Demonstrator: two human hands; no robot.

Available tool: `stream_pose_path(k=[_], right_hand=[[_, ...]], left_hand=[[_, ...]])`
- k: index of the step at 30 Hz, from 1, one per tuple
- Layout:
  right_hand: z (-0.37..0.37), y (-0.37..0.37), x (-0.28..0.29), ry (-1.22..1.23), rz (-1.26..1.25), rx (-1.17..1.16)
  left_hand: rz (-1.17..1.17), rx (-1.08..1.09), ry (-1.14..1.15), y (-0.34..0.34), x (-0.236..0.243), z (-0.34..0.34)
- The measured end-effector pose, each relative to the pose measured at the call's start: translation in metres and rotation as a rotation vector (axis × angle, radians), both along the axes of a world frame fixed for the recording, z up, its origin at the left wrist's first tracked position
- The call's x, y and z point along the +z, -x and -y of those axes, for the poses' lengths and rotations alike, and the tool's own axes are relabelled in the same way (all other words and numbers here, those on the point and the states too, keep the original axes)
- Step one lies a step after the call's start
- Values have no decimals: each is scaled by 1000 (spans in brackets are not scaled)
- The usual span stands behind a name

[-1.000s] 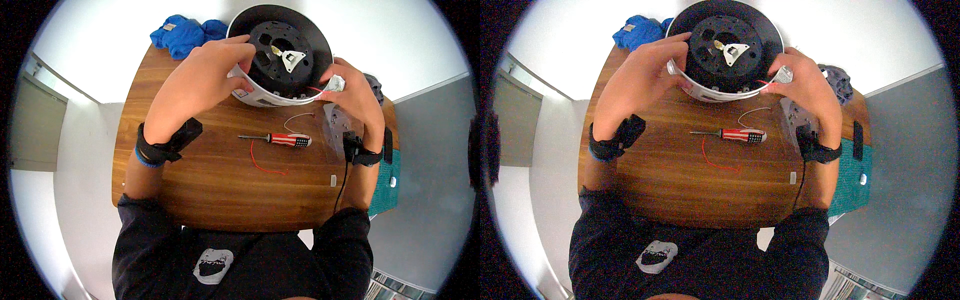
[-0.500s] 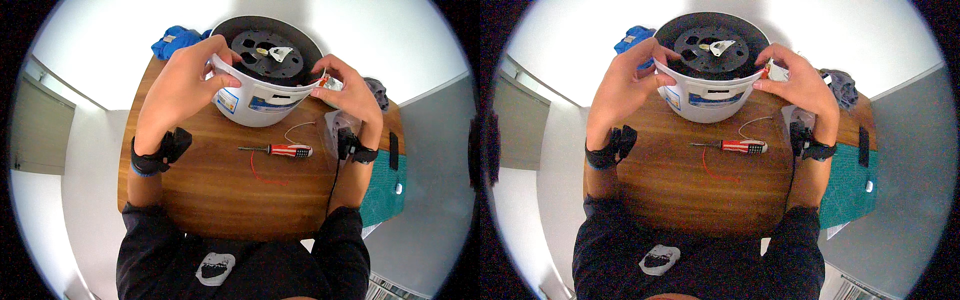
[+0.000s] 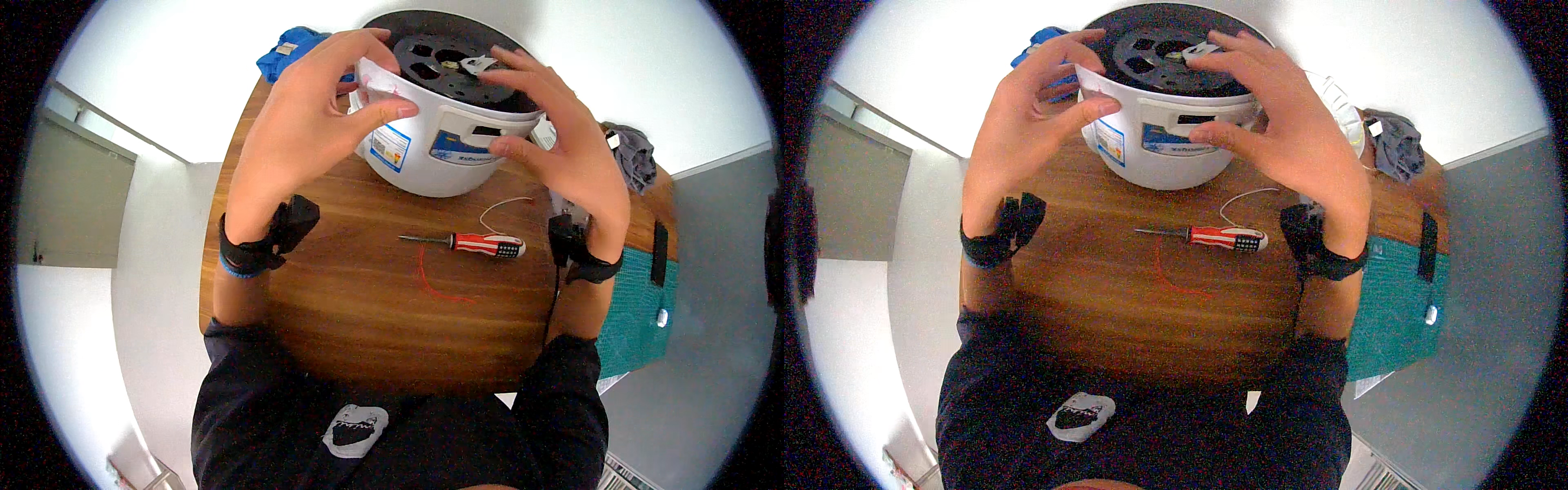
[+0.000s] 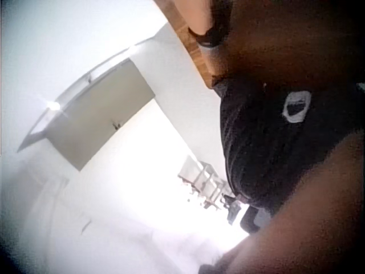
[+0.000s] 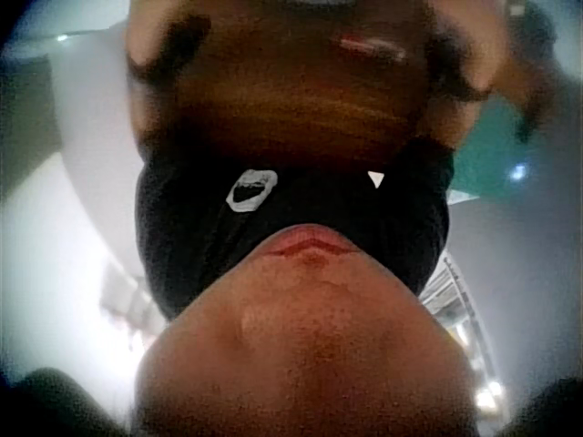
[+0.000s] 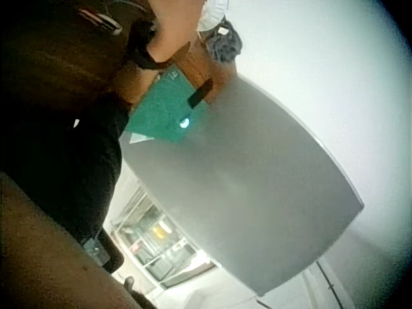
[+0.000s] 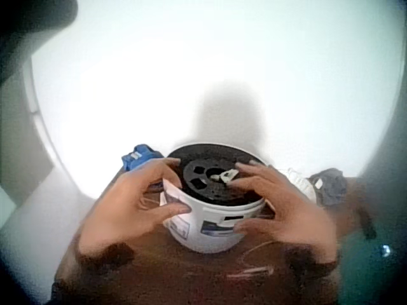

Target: The person disassembles a white rice cooker by removing the heating element and internal wiring using a screwdriver. They then wipe the exterior and interior surfaces of the cooker with a cloth.

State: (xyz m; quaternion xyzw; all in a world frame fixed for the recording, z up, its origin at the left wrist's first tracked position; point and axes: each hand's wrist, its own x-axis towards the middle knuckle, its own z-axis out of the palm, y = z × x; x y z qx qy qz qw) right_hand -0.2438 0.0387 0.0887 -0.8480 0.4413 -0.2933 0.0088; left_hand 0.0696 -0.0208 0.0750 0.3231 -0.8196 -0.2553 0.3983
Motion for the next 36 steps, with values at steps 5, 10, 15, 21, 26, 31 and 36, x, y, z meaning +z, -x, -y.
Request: stream_pose_path(k=[5, 10, 15, 21, 26, 31, 36], right_hand=[[9, 5, -4, -18, 31, 34], [14, 19, -3, -124, 118, 101], [6, 34, 10, -204, -32, 198], [-7, 58, 12, -220, -25, 130], [-8, 73, 8, -235, -4, 31], [-12, 66, 15, -233, 5, 26], [-27, 42, 26, -231, -9, -12]], left_hand=[[0, 63, 19, 2, -1, 0], [-29, 35, -127, -19, -12, 29], [173, -108, -334, -37, -30, 50], [194, -501, -371, -28, -40, 57], [343, -433, -419, -25, -31, 48], [305, -269, -244, -22, -37, 51], [274, 16, 20, -34, -29, 45]])
